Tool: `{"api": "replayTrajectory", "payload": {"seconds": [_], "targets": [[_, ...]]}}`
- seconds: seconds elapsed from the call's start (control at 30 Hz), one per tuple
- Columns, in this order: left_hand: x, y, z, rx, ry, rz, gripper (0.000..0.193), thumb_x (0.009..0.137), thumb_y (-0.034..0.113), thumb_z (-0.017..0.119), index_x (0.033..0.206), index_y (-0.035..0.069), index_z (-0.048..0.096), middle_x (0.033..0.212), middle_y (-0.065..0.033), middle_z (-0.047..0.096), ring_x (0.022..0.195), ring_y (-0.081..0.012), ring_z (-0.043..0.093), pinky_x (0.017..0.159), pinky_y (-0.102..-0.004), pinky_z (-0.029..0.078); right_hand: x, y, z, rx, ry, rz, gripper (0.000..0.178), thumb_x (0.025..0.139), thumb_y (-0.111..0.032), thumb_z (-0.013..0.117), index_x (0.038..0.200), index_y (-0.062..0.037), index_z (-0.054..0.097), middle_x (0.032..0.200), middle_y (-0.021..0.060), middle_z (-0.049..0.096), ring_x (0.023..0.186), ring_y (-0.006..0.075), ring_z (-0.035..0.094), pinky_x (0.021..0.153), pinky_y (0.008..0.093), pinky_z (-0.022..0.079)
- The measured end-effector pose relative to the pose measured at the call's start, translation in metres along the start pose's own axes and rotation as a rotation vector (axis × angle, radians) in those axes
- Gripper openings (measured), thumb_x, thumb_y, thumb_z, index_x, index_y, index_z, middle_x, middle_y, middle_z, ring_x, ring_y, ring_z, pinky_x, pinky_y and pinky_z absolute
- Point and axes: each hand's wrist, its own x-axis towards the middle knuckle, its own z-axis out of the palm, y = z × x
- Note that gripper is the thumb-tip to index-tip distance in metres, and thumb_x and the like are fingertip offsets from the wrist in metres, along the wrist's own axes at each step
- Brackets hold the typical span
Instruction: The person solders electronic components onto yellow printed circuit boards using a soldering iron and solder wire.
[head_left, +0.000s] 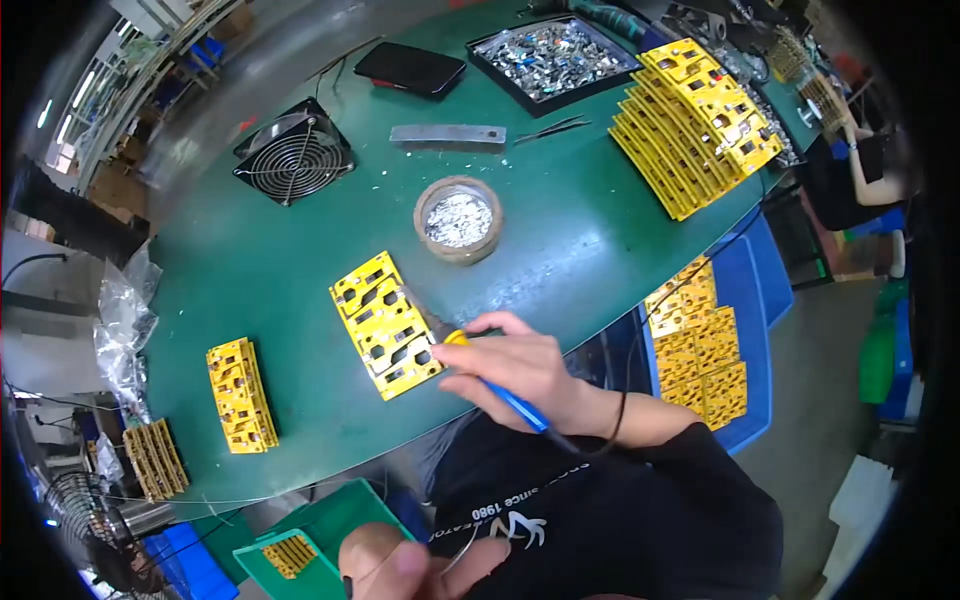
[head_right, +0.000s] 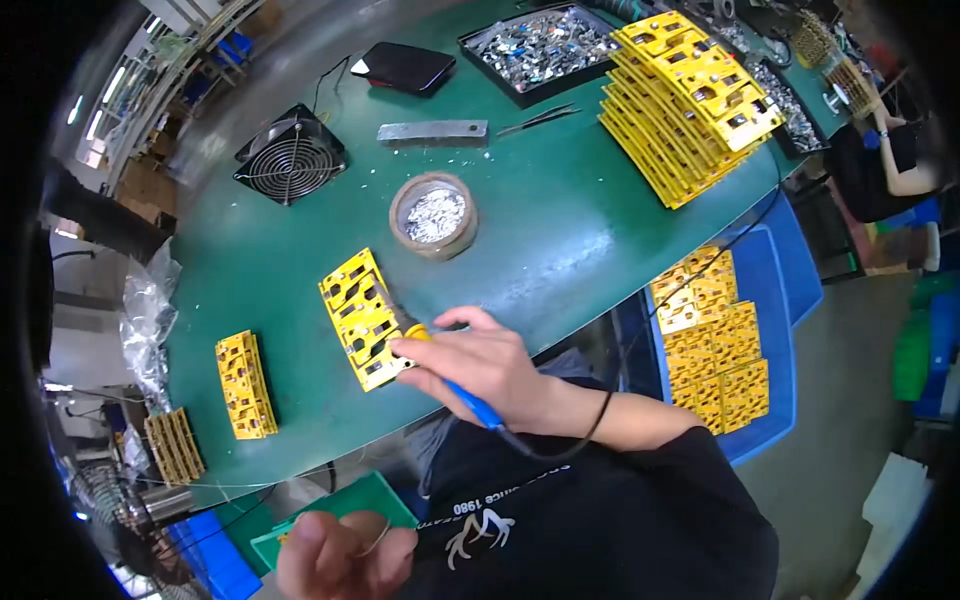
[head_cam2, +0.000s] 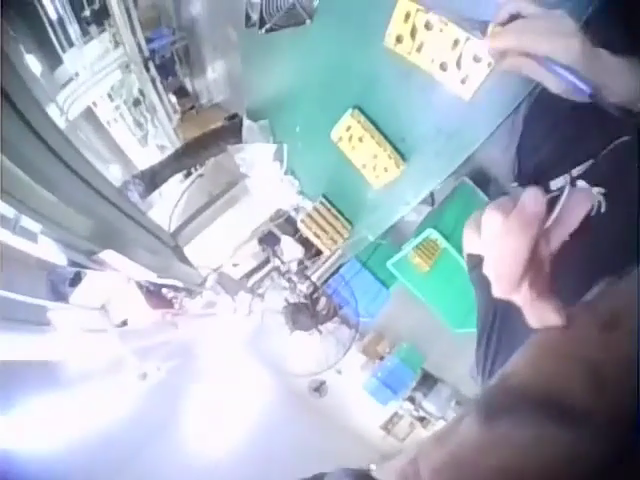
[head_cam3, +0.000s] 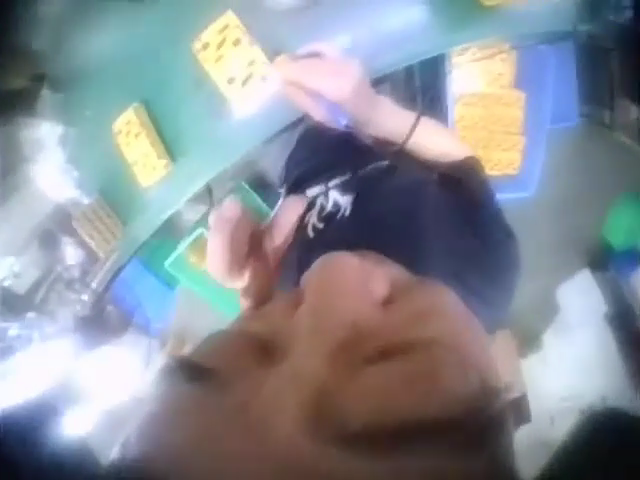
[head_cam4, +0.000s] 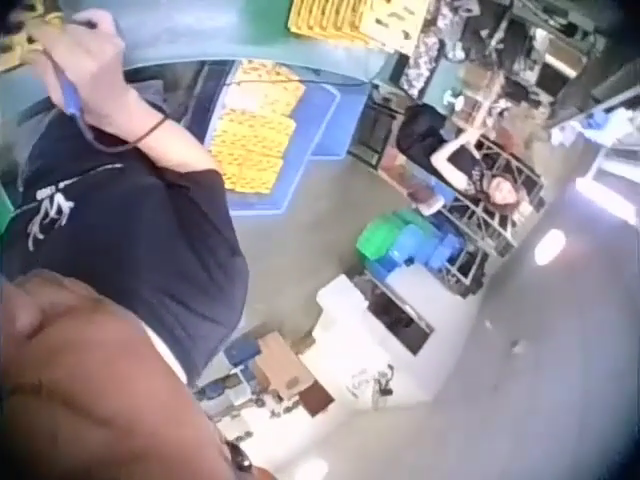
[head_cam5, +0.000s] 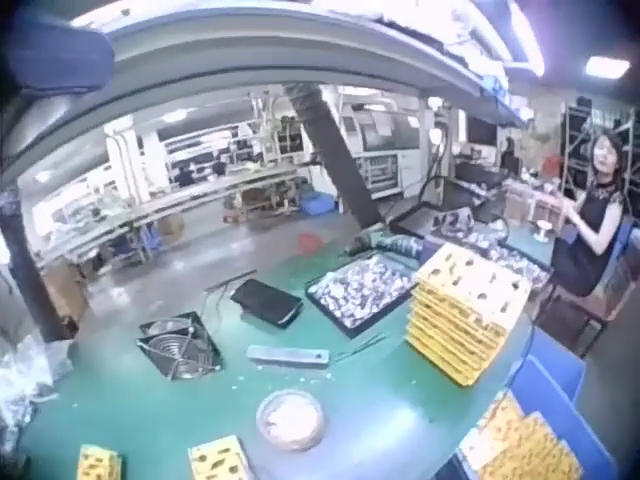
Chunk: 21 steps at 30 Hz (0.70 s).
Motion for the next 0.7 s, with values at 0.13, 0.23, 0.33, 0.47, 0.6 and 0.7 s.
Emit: {"api": "replayTrajectory", "payload": {"seconds": [0.13, 0.23, 0.33, 0.47, 0.6, 0.7], "targets": [[0.001, 0.000, 0.002, -0.141, 0.200, 0.034, 0.041, 0.118, 0.016, 0.041, 0.152, -0.004, 0.046, 0.135, -0.0139, 0.064, 0.122, -0.0232, 0.066, 0.103, -0.0436, 0.065, 0.009, -0.006, 0.019, -0.026, -0.039, -0.013, 0.039, 0.088, -0.012, 0.086, 0.125, -0.0039, 0.074, 0.097, 0.0106, 0.079, 0.085, 0.0246, 0.076, 0.089, 0.0401, 0.057], [0.011, -0.012, 0.007, -0.060, 0.098, 0.130, 0.053, 0.112, 0.026, 0.052, 0.154, -0.005, 0.045, 0.142, -0.0153, 0.061, 0.126, -0.0281, 0.065, 0.107, -0.0418, 0.061, 0.010, -0.003, 0.020, -0.054, -0.057, 0.012, 0.041, 0.090, -0.010, 0.084, 0.128, -0.0029, 0.071, 0.098, 0.0129, 0.077, 0.087, 0.0277, 0.075, 0.090, 0.0411, 0.056], [0.020, -0.017, -0.004, 0.123, -0.078, 0.276, 0.076, 0.102, 0.041, 0.068, 0.156, -0.006, 0.043, 0.153, -0.0175, 0.057, 0.132, -0.0355, 0.064, 0.113, -0.0393, 0.055, 0.018, -0.005, 0.020, -0.035, -0.078, 0.004, 0.044, 0.090, -0.006, 0.081, 0.132, -0.0024, 0.068, 0.104, 0.0167, 0.076, 0.095, 0.0316, 0.075, 0.091, 0.0428, 0.056], [0.023, -0.044, 0.015, 0.113, -0.057, 0.111, 0.060, 0.080, -0.006, 0.090, 0.135, -0.003, 0.065, 0.113, -0.0251, 0.071, 0.084, -0.0307, 0.073, 0.074, -0.0344, 0.063, 0.016, -0.002, 0.024, -0.100, -0.066, -0.025, 0.043, 0.090, -0.005, 0.080, 0.131, -0.0020, 0.069, 0.105, 0.0182, 0.075, 0.101, 0.0341, 0.075, 0.092, 0.0436, 0.056], [0.020, -0.099, 0.052, 0.205, -0.057, -0.422, 0.044, 0.094, -0.005, 0.076, 0.137, -0.001, 0.064, 0.109, -0.0199, 0.070, 0.086, -0.0328, 0.072, 0.071, -0.0389, 0.059, 0.015, -0.002, 0.018, -0.123, -0.083, 0.008, 0.043, 0.090, -0.006, 0.079, 0.132, -0.0014, 0.068, 0.107, 0.0186, 0.075, 0.101, 0.0335, 0.075, 0.092, 0.0439, 0.055], [-0.001, -0.130, 0.066, 0.040, -0.206, -0.606, 0.031, 0.102, 0.004, 0.067, 0.132, -0.003, 0.063, 0.108, -0.0222, 0.070, 0.091, -0.0389, 0.071, 0.080, -0.0449, 0.057, 0.014, -0.003, 0.016, -0.148, -0.104, 0.011, 0.045, 0.091, -0.008, 0.078, 0.134, -0.0004, 0.066, 0.108, 0.0181, 0.075, 0.098, 0.0336, 0.075, 0.091, 0.0437, 0.054]]}}
